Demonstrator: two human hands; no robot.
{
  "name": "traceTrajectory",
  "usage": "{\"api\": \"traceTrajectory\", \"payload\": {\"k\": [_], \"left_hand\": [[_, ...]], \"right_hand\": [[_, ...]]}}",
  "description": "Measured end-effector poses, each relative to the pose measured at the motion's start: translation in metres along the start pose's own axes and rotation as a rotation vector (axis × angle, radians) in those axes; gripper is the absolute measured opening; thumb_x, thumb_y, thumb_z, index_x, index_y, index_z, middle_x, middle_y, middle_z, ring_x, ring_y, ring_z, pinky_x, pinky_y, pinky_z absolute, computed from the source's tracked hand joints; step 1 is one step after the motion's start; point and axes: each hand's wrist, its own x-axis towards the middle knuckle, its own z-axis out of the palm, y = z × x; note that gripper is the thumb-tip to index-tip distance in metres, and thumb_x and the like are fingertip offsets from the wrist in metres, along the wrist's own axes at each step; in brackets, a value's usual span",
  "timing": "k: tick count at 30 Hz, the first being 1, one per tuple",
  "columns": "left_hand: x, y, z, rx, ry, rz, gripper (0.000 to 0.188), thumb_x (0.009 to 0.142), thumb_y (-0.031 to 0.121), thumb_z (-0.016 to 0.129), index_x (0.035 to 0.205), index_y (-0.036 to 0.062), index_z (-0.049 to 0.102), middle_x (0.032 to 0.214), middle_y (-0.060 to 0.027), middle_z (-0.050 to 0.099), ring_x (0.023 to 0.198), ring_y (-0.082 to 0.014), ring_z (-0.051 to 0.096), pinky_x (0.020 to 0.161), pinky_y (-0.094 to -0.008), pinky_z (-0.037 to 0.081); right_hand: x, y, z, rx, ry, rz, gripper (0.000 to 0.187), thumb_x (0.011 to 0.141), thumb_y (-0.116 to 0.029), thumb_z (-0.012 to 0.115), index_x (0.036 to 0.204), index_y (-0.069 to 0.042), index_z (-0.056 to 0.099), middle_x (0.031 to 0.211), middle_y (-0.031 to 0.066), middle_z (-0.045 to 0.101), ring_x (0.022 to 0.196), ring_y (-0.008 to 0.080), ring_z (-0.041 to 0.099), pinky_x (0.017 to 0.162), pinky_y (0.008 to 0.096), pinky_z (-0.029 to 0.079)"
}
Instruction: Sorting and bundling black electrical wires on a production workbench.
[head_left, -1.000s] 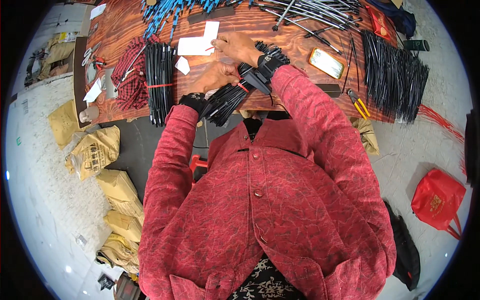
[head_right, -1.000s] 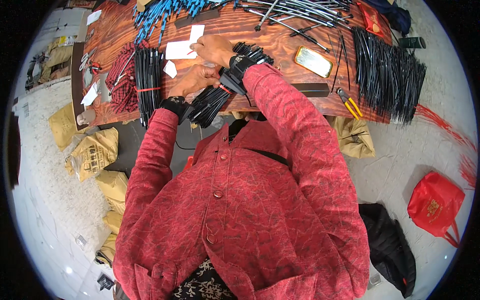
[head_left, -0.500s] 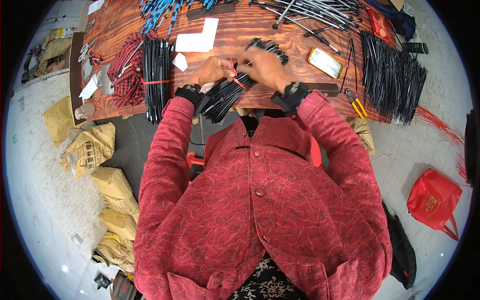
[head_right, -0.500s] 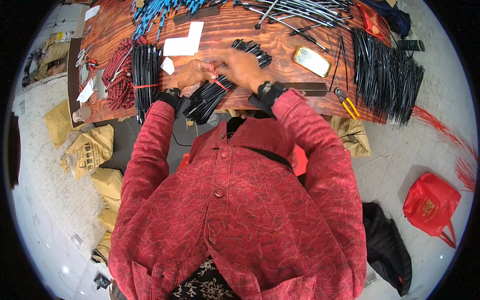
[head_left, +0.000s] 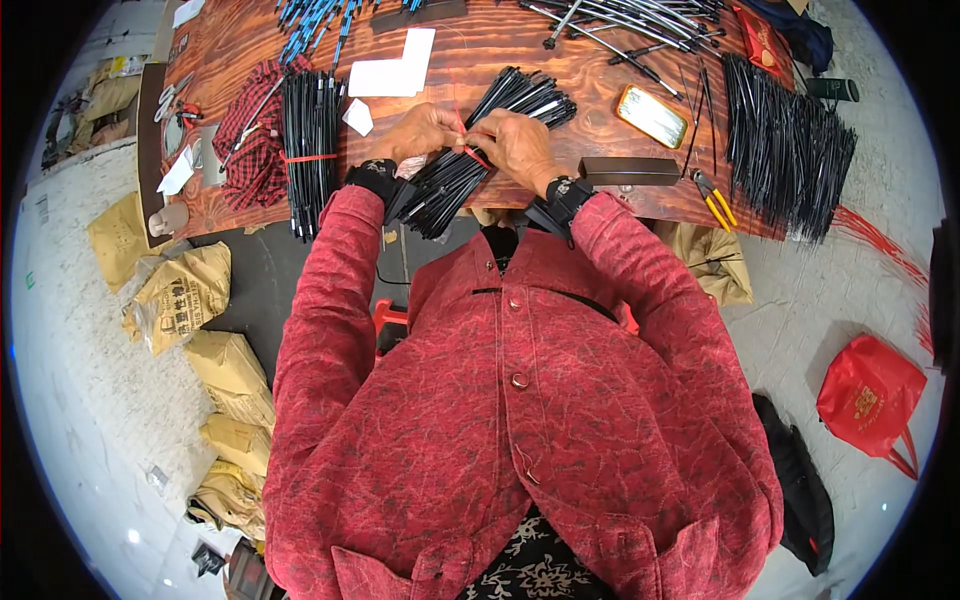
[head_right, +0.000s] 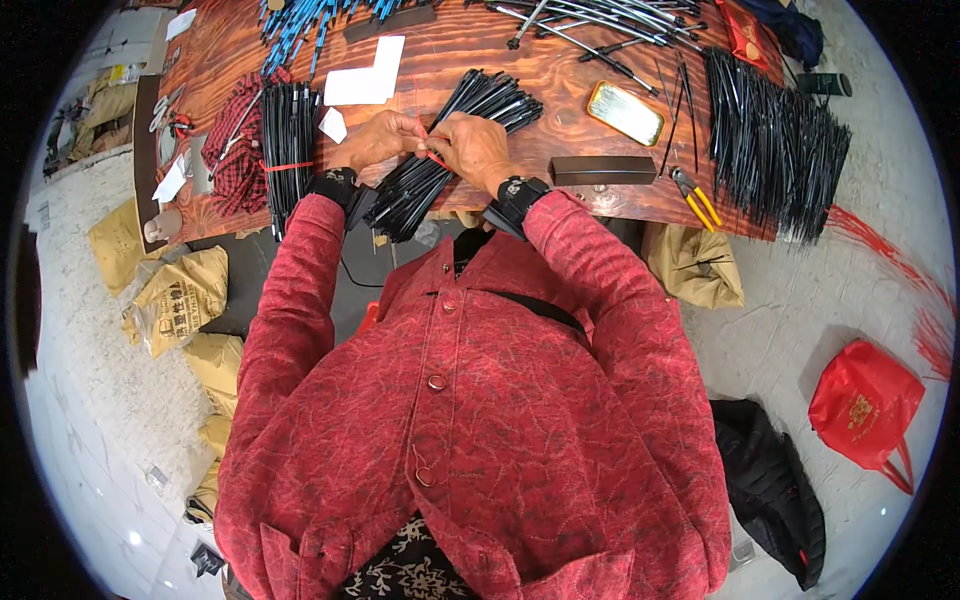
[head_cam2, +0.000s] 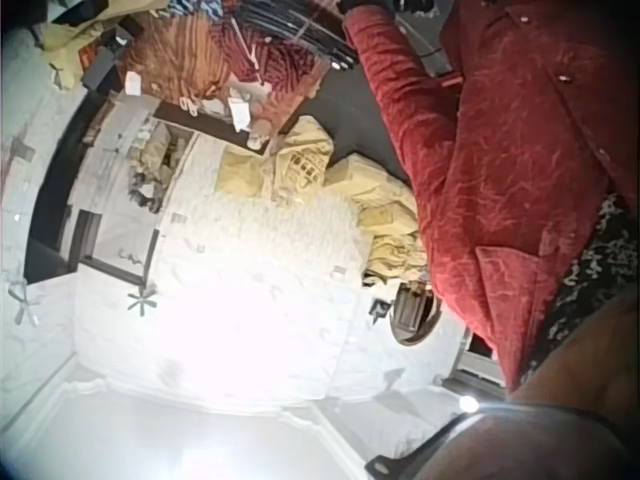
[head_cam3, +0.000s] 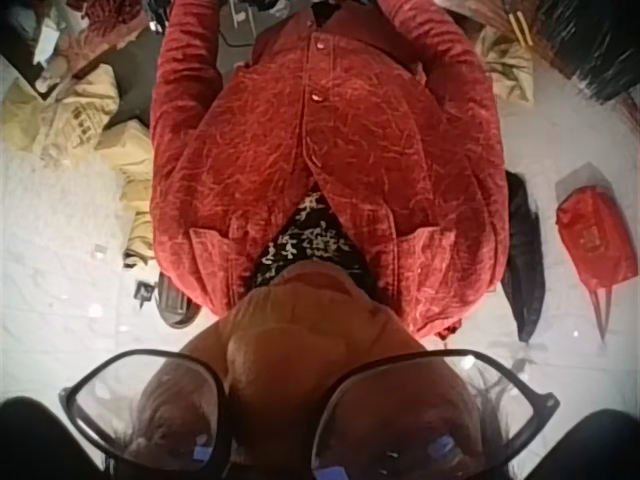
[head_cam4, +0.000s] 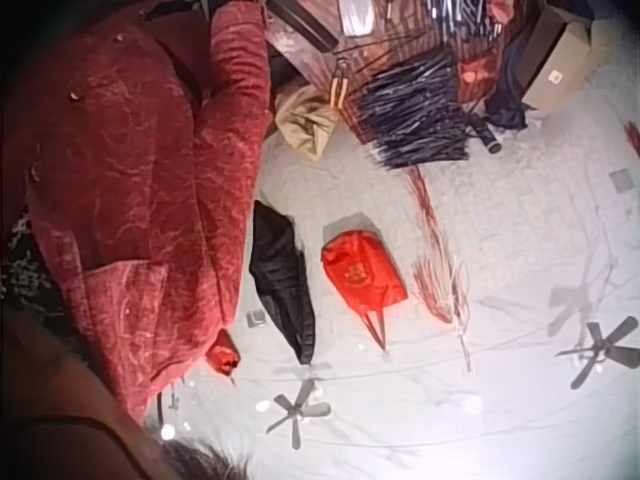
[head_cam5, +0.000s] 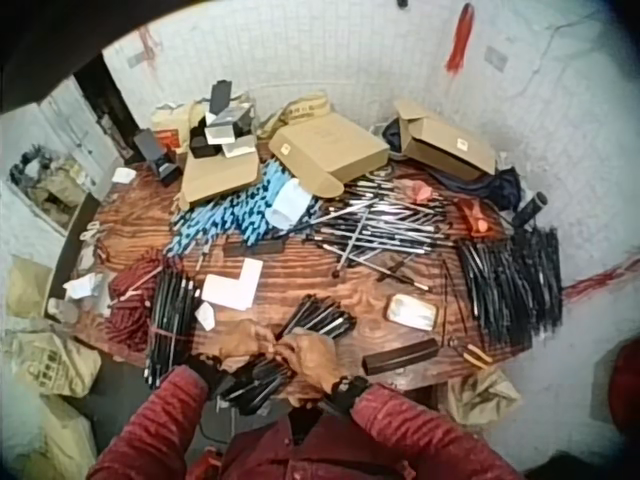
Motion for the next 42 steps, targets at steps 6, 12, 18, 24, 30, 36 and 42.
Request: {"api": "traceTrajectory", "payload": {"k": [6, 12, 18, 24, 30, 36, 42], "left_hand": [[-0.007, 0.015, -0.003, -0.029, -0.014, -0.11, 0.003, 0.085, 0.006, 0.073, 0.088, 0.0058, 0.073, 0.087, 0.0006, 0.072, 0.079, -0.0087, 0.062, 0.074, -0.026, 0.049], [-0.006, 0.005, -0.014, -0.177, -0.108, -0.017, 0.004, 0.084, 0.003, 0.073, 0.088, 0.0041, 0.072, 0.092, -0.0025, 0.072, 0.082, -0.0115, 0.064, 0.079, -0.0281, 0.051], [-0.008, 0.011, -0.013, -0.237, -0.132, -0.014, 0.007, 0.083, 0.0, 0.071, 0.089, 0.0026, 0.07, 0.092, -0.0045, 0.07, 0.084, -0.0133, 0.064, 0.086, -0.0288, 0.051], [-0.007, 0.003, -0.008, -0.259, -0.118, -0.028, 0.012, 0.083, -0.003, 0.07, 0.092, 0.0045, 0.065, 0.089, 0.0001, 0.065, 0.086, -0.0108, 0.062, 0.084, -0.0254, 0.049], [-0.006, -0.01, 0.008, -0.34, 0.008, 0.131, 0.016, 0.081, -0.006, 0.066, 0.089, 0.006, 0.06, 0.082, 0.0042, 0.059, 0.075, -0.0046, 0.057, 0.071, -0.0215, 0.047], [-0.006, -0.019, 0.028, -0.237, 0.204, 0.27, 0.015, 0.081, -0.006, 0.066, 0.09, 0.0058, 0.061, 0.081, 0.0021, 0.06, 0.074, -0.0069, 0.058, 0.066, -0.024, 0.048], [-0.016, 0.008, 0.052, 0.508, 0.597, 0.33, 0.013, 0.083, 0.002, 0.065, 0.094, 0.007, 0.063, 0.083, -0.0101, 0.065, 0.073, -0.0286, 0.067, 0.065, -0.0392, 0.054]], "right_hand": [[-0.005, 0.001, 0.001, 0.076, -0.001, 0.096, 0.018, 0.084, -0.032, 0.068, 0.084, -0.015, 0.076, 0.084, 0.0052, 0.067, 0.075, 0.0303, 0.065, 0.066, 0.0428, 0.051], [-0.013, 0.001, 0.013, 0.04, 0.008, -0.098, 0.016, 0.083, -0.03, 0.069, 0.082, -0.015, 0.075, 0.083, 0.0029, 0.065, 0.079, 0.0277, 0.064, 0.07, 0.0404, 0.051], [-0.017, 0.002, 0.017, -0.038, 0.029, -0.14, 0.012, 0.081, -0.028, 0.072, 0.083, -0.017, 0.075, 0.086, 0.0004, 0.061, 0.083, 0.0231, 0.061, 0.075, 0.0382, 0.048], [-0.018, 0.0, 0.016, -0.076, 0.029, -0.149, 0.012, 0.081, -0.028, 0.072, 0.083, -0.017, 0.074, 0.087, -0.0001, 0.061, 0.087, 0.0212, 0.061, 0.077, 0.0373, 0.048], [-0.015, 0.002, 0.011, 0.064, 0.042, -0.074, 0.011, 0.082, -0.025, 0.071, 0.084, -0.014, 0.073, 0.088, 0.0034, 0.061, 0.086, 0.0257, 0.063, 0.076, 0.0389, 0.05], [-0.015, 0.002, 0.017, 0.038, 0.096, -0.081, 0.009, 0.084, -0.021, 0.069, 0.086, -0.012, 0.071, 0.087, 0.007, 0.061, 0.085, 0.0296, 0.063, 0.074, 0.0407, 0.051], [-0.011, 0.007, 0.017, 0.025, 0.12, -0.046, 0.008, 0.083, -0.018, 0.069, 0.087, -0.01, 0.069, 0.086, 0.0086, 0.06, 0.083, 0.0301, 0.064, 0.069, 0.0423, 0.052]]}}
